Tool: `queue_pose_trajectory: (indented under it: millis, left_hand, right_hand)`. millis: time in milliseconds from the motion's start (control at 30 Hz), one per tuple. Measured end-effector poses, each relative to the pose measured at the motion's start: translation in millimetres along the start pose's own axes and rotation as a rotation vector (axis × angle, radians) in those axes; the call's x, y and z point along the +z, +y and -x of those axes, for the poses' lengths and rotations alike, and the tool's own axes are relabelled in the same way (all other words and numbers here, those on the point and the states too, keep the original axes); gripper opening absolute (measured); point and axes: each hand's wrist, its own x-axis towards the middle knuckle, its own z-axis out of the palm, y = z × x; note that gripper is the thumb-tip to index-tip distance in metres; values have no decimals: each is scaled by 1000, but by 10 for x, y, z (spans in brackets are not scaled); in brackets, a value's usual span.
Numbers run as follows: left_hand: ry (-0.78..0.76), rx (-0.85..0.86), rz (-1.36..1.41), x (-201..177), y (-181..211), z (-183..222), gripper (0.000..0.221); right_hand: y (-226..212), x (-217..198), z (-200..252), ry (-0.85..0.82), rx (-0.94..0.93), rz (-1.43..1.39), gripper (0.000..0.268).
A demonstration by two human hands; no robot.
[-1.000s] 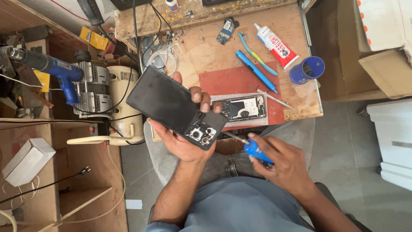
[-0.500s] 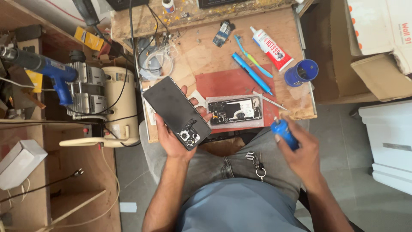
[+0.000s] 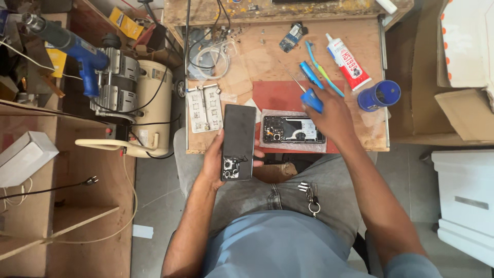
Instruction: The person unscrews and removes internal components from the back of a black smartphone using a screwdriver and a prying tool. They use tweezers to handle small parts and move the phone around the workbench while continuing the disassembly.
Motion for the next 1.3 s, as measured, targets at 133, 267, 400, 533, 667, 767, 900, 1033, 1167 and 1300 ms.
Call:
queue_pose_trajectory:
  millis: [133,267,400,533,667,767,900,1033,1167,1300]
  left_hand:
    - [-43,-44,-11,15,33,34,81]
    - [-120,-67,-10,-28,50,48,79]
    - [-188,-97,23,-46,51,35,78]
    - [-180,-118,-20,-9,94,26,75]
    - [-137,-107,-260,0,235,33,64]
    - [-69,-140,-453,-55,368,31,56]
    - [-172,-211,-777,-71,486,52,43]
    - [-416,-432,-953,-2,401,-27,37]
    - [-476,-441,-1086,-65,325,-82,38]
    - [-417,-97,-993,-201,516,-101,40]
  right_hand:
    - [-8,158,-313,-83,98,116,56]
    - [89,207,-432,-79,113,313,55]
    - [253,255,-372,68,-41,436,54]
    - [288,227,-301,42,4,367,50]
    - [201,47,-235,64,-13,276,52]
    - [73,-110,-130,112,-3,12,49]
    - [-265,-87,226,-21,321,-514,41]
    - [-780,141,770,-339,367,-1083,58]
    - [-694,443,1097,-324,449,-1040,22]
    - [-313,624,1263,-144,492,-1107,15]
